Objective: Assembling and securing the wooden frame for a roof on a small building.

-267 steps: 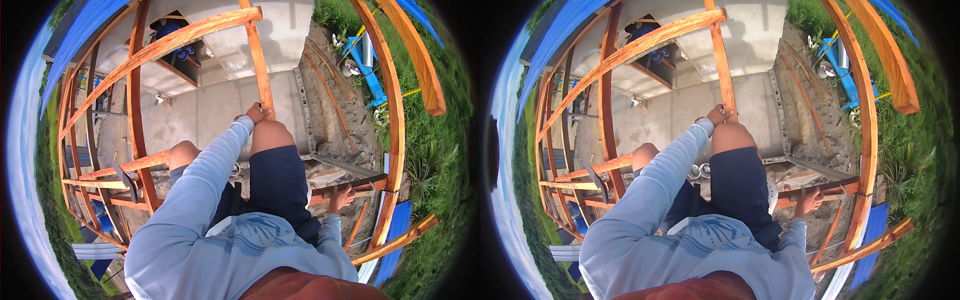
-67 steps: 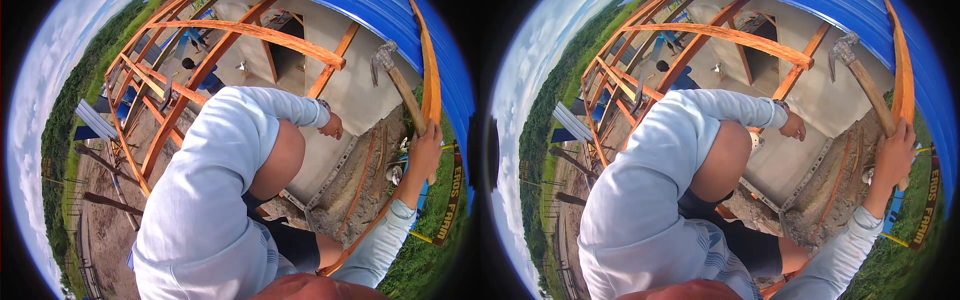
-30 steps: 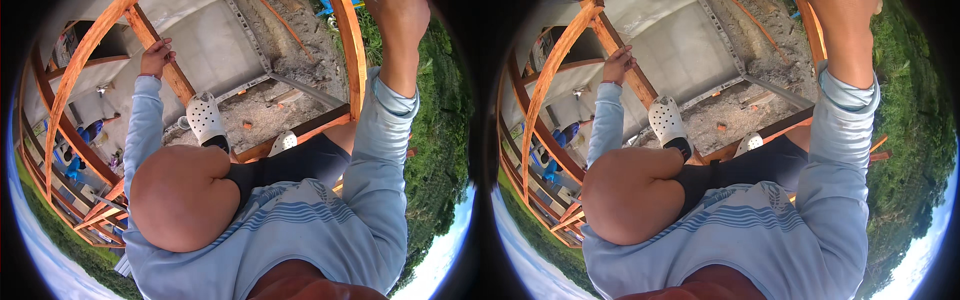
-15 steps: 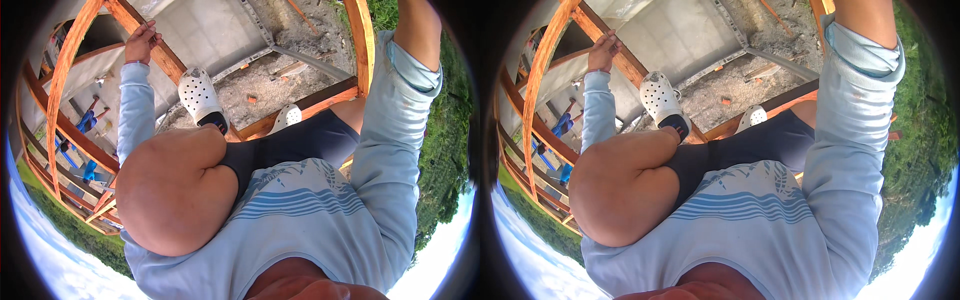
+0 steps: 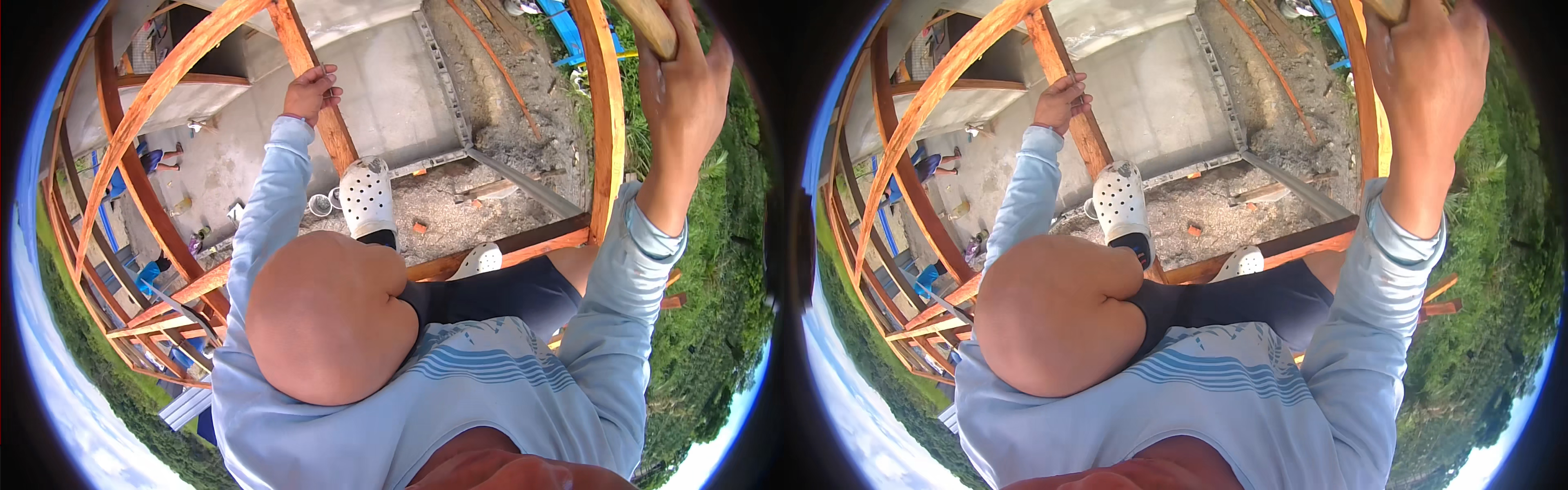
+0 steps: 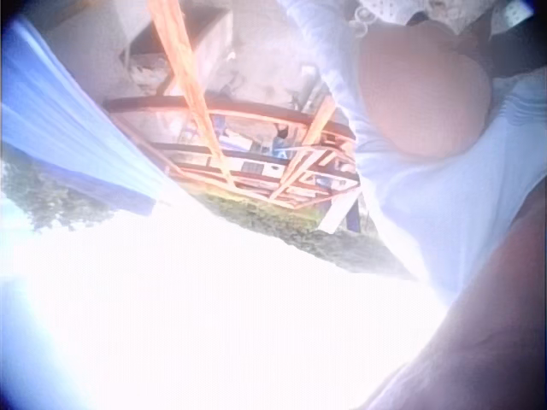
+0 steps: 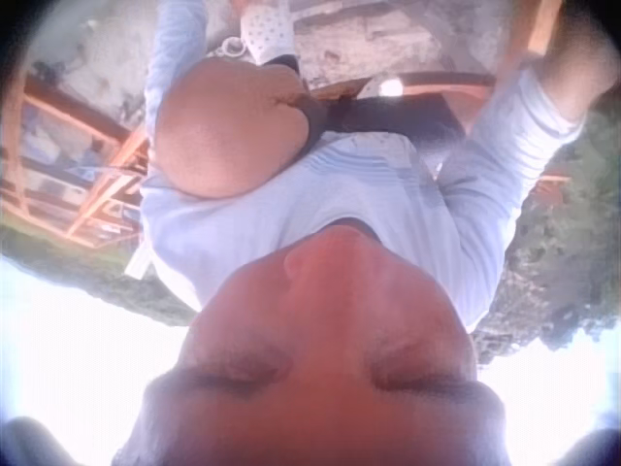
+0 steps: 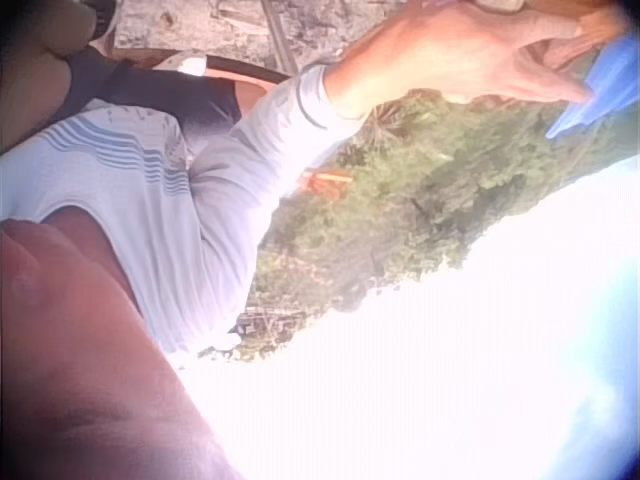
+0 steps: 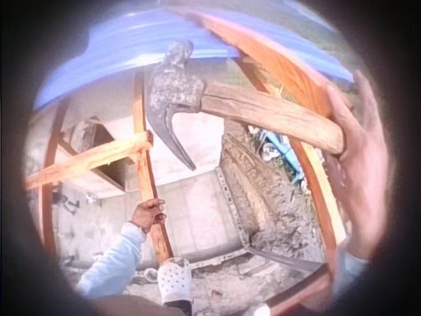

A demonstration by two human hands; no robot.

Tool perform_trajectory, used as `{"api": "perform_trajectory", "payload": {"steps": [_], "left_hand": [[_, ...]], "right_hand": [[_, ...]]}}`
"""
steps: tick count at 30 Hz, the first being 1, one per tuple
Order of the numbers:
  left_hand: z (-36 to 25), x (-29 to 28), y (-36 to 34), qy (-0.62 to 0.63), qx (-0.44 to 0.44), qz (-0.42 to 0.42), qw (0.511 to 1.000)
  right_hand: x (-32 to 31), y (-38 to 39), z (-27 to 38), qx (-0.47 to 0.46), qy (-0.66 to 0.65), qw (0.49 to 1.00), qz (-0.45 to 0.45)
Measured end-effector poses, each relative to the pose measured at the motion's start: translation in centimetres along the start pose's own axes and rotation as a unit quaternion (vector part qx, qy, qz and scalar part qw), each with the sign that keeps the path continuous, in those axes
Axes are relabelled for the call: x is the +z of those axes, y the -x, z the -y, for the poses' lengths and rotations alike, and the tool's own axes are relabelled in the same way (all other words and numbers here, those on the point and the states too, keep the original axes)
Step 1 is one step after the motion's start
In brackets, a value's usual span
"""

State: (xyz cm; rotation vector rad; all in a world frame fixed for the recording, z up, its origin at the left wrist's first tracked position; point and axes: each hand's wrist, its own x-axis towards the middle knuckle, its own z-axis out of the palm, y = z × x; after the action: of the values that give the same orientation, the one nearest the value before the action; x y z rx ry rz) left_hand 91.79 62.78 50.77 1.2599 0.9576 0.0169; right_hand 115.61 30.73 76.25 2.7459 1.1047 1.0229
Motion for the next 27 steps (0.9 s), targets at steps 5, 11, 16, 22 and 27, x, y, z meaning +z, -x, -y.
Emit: {"api": "perform_trajectory", "payload": {"steps": [5,11,16,22,27], "left_hand": [[-0.3,0.4,-1.4,0.076,0.062,-0.031,0.995],[-6.6,-4.2,-3.0,0.066,0.182,-0.127,0.973],[-11.6,-6.2,-9.5,-0.122,0.365,-0.247,0.889],[-12.9,-5.2,-12.3,-0.217,0.303,-0.264,0.89],[-10.8,-6.8,-14.1,-0.178,0.414,-0.283,0.846]], "right_hand": [[-4.5,3.1,2.1,0.045,-0.04,0.998,0.023],[-4.3,7.2,5.5,0.115,-0.344,0.873,0.327],[0.0,12.6,8.8,0.175,-0.446,0.745,0.464],[2.2,15.7,11.6,0.221,-0.521,0.652,0.505],[2.7,10.5,14.8,0.249,-0.548,0.616,0.508]]}}
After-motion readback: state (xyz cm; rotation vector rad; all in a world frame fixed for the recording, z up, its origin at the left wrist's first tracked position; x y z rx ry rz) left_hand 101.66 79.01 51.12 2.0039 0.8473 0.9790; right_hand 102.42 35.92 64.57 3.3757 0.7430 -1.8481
